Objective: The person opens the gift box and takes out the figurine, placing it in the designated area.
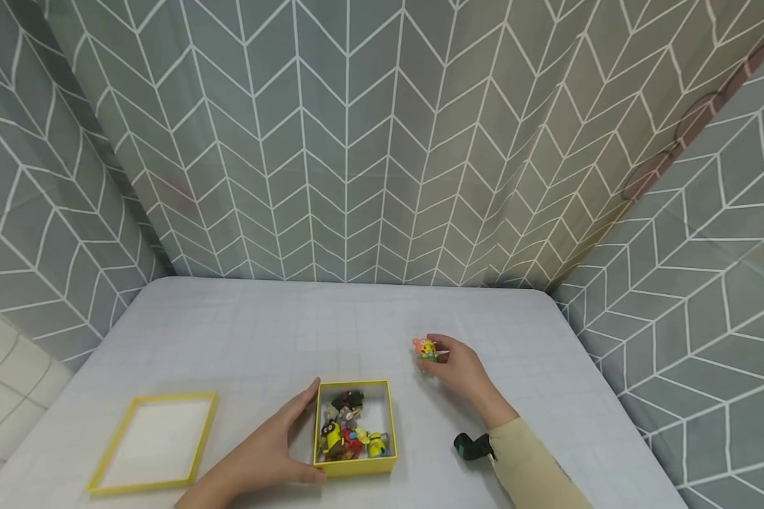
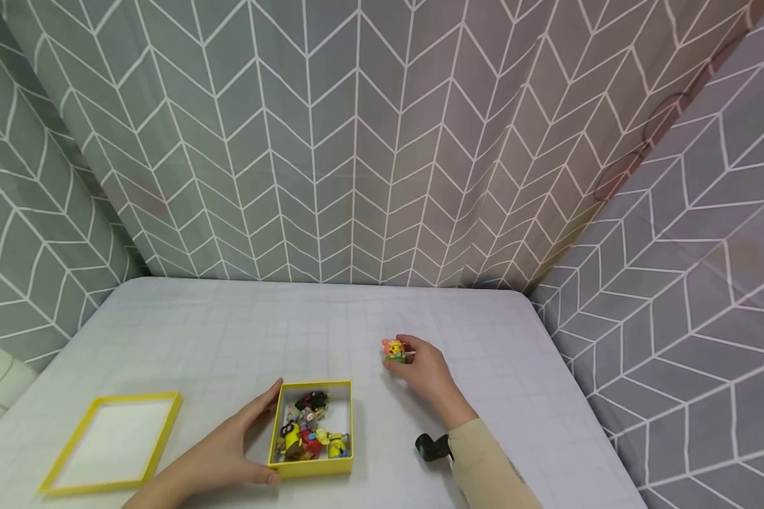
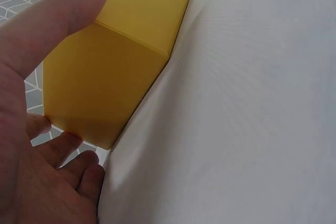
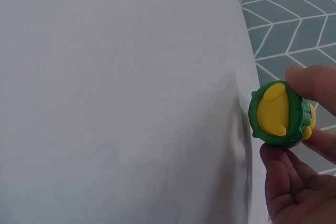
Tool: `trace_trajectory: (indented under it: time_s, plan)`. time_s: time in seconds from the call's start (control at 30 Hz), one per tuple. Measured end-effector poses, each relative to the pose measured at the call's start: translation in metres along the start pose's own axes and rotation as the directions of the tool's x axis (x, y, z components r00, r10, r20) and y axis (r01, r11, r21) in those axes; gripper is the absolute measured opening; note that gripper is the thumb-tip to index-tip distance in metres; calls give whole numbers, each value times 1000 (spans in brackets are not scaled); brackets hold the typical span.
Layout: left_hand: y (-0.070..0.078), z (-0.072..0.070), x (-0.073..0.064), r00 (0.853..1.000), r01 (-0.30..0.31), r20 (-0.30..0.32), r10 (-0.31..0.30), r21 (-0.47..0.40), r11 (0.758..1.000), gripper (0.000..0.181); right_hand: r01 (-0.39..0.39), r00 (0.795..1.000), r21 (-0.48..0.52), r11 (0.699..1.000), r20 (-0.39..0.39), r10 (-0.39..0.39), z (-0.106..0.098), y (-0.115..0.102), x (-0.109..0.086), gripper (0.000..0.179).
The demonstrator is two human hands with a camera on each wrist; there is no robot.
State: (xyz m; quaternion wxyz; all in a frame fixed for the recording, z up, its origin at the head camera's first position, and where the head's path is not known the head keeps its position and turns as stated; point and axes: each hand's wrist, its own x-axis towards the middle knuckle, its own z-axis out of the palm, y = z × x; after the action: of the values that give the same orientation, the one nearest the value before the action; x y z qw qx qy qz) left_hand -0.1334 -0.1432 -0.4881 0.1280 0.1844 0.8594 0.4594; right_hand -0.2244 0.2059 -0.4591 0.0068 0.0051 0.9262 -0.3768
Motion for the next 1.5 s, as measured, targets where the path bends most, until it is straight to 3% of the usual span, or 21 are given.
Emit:
trace_trajectory:
  time_s: [0.73, 1.5]
  plan:
    - [2, -1, 1, 1000, 9, 10, -9, 4, 1000, 136, -71, 996, -11, 997, 47, 71, 4, 5, 17, 61]
    - [5, -1, 1, 1000, 12, 21, -12, -1, 1000, 135, -24, 997, 16, 1000, 79, 22, -1, 10, 18, 74]
